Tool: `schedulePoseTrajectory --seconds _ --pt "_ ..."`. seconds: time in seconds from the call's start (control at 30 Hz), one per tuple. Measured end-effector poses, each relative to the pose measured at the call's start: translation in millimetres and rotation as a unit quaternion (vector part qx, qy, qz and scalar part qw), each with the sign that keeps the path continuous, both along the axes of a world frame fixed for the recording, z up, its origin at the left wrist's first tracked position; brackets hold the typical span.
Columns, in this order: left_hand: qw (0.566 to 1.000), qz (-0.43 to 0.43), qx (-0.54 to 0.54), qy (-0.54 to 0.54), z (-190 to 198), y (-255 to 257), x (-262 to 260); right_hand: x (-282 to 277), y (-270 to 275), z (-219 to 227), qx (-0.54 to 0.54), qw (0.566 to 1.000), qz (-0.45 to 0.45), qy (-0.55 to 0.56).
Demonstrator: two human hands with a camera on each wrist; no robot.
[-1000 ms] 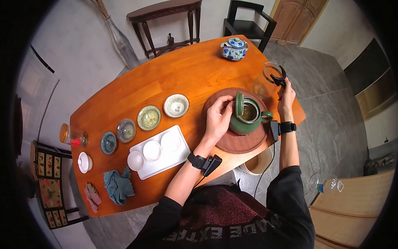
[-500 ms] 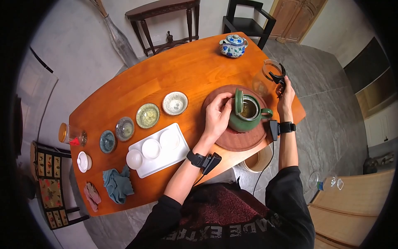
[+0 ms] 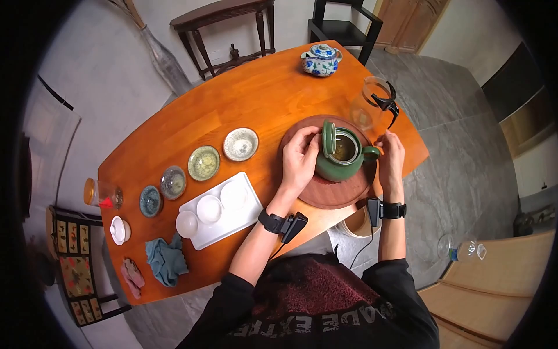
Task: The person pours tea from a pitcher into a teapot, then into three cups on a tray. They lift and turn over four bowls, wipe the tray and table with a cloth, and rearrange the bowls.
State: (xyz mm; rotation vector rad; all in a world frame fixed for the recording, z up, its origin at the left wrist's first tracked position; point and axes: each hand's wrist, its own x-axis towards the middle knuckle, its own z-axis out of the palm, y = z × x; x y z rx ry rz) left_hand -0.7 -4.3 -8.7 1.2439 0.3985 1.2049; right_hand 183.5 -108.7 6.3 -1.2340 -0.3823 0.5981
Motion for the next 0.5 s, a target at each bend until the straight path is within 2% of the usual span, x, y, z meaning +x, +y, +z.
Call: schedulePoseTrajectory --seconds 0.07,0.13,0.27,0.3,0.37,0.5 --pt "1.000 -0.001 0.000 -0.001 -1 0 0 -5 2 -4 0.009 1.000 0.013 0.010" --pt "1.000 -0.001 0.000 -0.002 -1 0 0 -7 2 -8 -0.028 0.997 0.072 -0.012" --pt "1.000 0.003 0.008 0.007 -3 1 0 -10 1 -1 -0.046 0.989 0.129 -0.046" --pt "1.000 0.004 0.007 0.010 -3 1 0 -12 -1 5 -0.045 0.990 0.128 -0.045" --pt "1.000 0.004 0.007 0.015 -3 1 0 -18 -5 20 -0.133 0.979 0.149 -0.031" --pt "1.000 0.001 0.006 0.010 -3 2 0 -14 -10 19 -0.140 0.974 0.175 -0.020"
